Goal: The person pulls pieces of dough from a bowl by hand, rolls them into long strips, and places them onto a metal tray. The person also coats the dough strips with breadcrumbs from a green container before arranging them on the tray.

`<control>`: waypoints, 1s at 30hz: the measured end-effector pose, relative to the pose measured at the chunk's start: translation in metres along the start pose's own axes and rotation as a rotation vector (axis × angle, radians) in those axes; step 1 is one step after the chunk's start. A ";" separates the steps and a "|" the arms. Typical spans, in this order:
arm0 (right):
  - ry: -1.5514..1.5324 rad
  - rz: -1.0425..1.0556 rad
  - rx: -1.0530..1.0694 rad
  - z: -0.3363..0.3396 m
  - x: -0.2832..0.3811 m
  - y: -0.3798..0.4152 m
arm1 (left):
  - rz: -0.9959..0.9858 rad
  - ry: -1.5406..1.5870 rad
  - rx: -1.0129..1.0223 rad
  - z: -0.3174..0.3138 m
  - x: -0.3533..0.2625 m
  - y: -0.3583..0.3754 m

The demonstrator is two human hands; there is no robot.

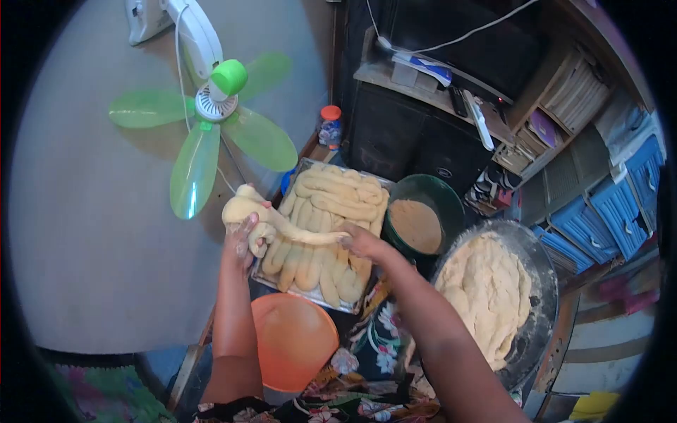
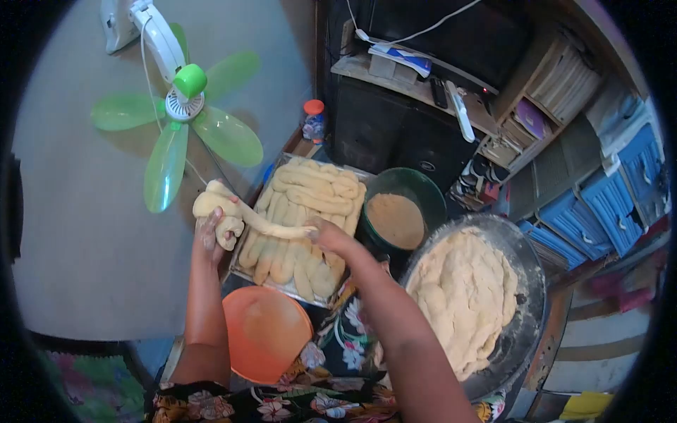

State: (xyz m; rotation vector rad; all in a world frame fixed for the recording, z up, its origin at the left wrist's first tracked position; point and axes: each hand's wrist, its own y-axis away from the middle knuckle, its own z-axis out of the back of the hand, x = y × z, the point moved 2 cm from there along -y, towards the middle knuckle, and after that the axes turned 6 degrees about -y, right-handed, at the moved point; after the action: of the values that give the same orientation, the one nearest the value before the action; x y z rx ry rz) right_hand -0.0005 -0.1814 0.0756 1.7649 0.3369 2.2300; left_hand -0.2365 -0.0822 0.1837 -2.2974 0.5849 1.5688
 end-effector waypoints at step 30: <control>-0.085 0.295 0.171 0.007 0.023 -0.058 | -0.067 -0.393 0.073 -0.103 0.082 -0.011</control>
State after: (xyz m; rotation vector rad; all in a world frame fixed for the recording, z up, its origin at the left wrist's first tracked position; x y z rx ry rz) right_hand 0.0058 -0.1191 0.0779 2.1134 0.2707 2.3728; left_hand -0.1212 -0.1332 0.1445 -1.8623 0.4486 1.8632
